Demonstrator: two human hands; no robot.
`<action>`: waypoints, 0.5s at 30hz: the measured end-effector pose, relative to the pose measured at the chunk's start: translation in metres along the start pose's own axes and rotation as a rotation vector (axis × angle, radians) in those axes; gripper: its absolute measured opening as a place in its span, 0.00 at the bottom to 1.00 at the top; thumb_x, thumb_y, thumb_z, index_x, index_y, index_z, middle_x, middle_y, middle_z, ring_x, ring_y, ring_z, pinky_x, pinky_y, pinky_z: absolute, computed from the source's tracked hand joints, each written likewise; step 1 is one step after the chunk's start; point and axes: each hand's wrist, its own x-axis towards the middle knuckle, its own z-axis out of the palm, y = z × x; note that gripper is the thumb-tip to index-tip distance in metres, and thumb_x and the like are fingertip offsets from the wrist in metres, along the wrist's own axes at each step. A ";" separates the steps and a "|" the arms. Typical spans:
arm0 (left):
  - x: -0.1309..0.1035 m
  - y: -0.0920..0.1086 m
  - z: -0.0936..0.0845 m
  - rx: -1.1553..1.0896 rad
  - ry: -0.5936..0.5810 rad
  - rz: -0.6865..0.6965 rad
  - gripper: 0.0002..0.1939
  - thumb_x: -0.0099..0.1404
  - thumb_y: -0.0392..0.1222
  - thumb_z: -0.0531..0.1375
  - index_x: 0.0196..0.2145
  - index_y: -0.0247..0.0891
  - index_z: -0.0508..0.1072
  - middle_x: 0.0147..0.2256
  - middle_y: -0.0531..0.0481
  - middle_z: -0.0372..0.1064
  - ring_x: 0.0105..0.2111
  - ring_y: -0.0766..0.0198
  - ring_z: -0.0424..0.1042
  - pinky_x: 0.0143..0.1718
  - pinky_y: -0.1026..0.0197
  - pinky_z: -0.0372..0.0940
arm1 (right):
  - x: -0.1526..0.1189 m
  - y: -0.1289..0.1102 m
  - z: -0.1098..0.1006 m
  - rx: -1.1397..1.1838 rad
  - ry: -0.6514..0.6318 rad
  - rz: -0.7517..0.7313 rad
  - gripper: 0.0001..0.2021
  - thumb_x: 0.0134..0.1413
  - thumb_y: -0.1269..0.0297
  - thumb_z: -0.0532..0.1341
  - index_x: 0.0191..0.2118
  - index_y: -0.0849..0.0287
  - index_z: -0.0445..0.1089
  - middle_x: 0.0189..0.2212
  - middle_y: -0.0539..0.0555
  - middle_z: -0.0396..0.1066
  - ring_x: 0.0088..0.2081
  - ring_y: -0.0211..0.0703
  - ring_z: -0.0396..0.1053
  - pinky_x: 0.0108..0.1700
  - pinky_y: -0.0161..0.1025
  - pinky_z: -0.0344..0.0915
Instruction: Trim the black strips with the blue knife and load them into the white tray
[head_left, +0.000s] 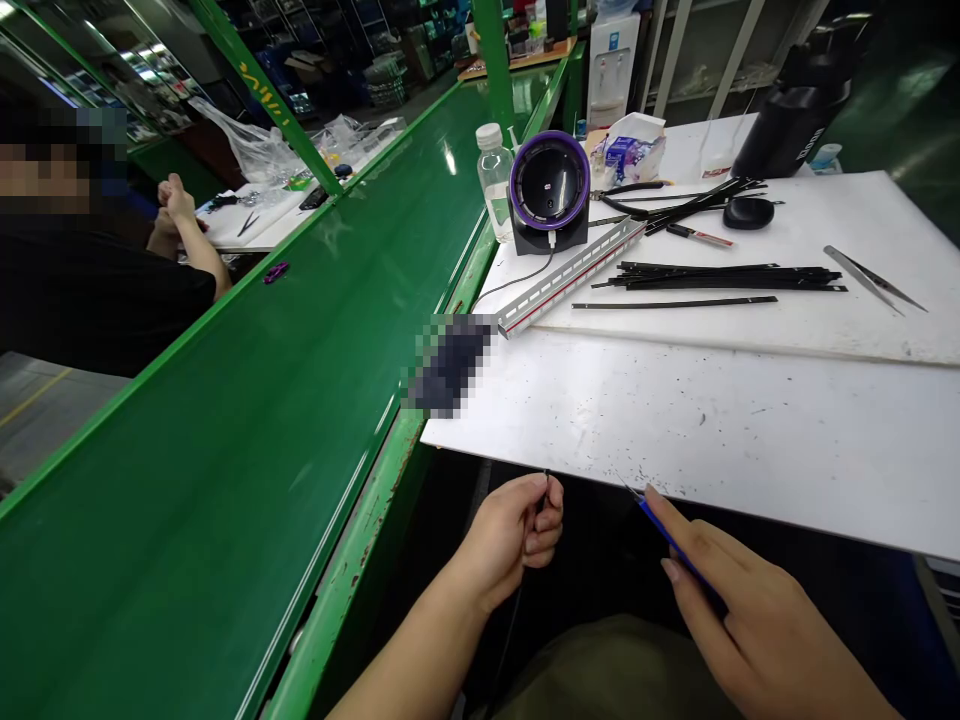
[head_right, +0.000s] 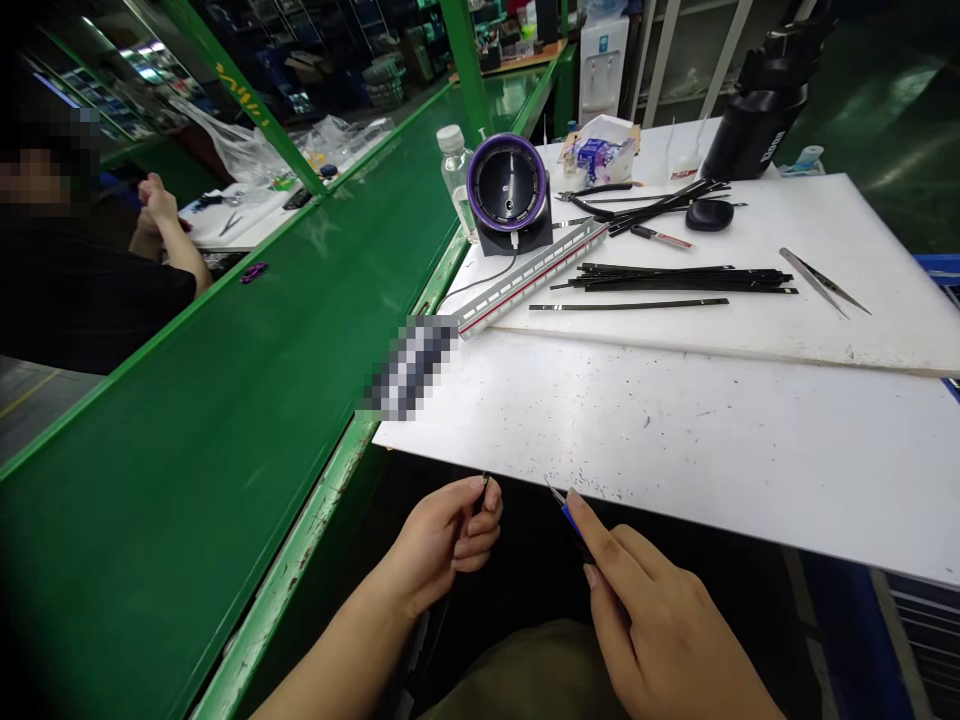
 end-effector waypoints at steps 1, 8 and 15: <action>0.000 -0.001 0.000 0.017 -0.005 0.004 0.11 0.65 0.45 0.53 0.30 0.36 0.63 0.20 0.59 0.50 0.15 0.76 0.43 0.16 0.71 0.37 | 0.003 -0.003 0.000 0.023 -0.014 0.007 0.28 0.68 0.64 0.48 0.70 0.43 0.41 0.35 0.53 0.68 0.40 0.47 0.71 0.31 0.39 0.69; 0.000 -0.004 -0.003 0.093 0.009 0.120 0.14 0.69 0.49 0.50 0.29 0.39 0.61 0.16 0.60 0.50 0.12 0.74 0.43 0.13 0.72 0.40 | 0.026 -0.024 0.011 0.270 -0.116 0.063 0.28 0.68 0.67 0.45 0.69 0.42 0.38 0.36 0.49 0.67 0.35 0.40 0.68 0.39 0.40 0.68; 0.004 -0.005 -0.001 0.034 0.060 0.063 0.13 0.68 0.48 0.50 0.29 0.39 0.61 0.15 0.61 0.50 0.11 0.75 0.41 0.11 0.72 0.39 | 0.039 -0.035 0.022 0.228 -0.148 0.096 0.29 0.66 0.71 0.45 0.70 0.52 0.40 0.40 0.54 0.67 0.37 0.44 0.68 0.42 0.45 0.67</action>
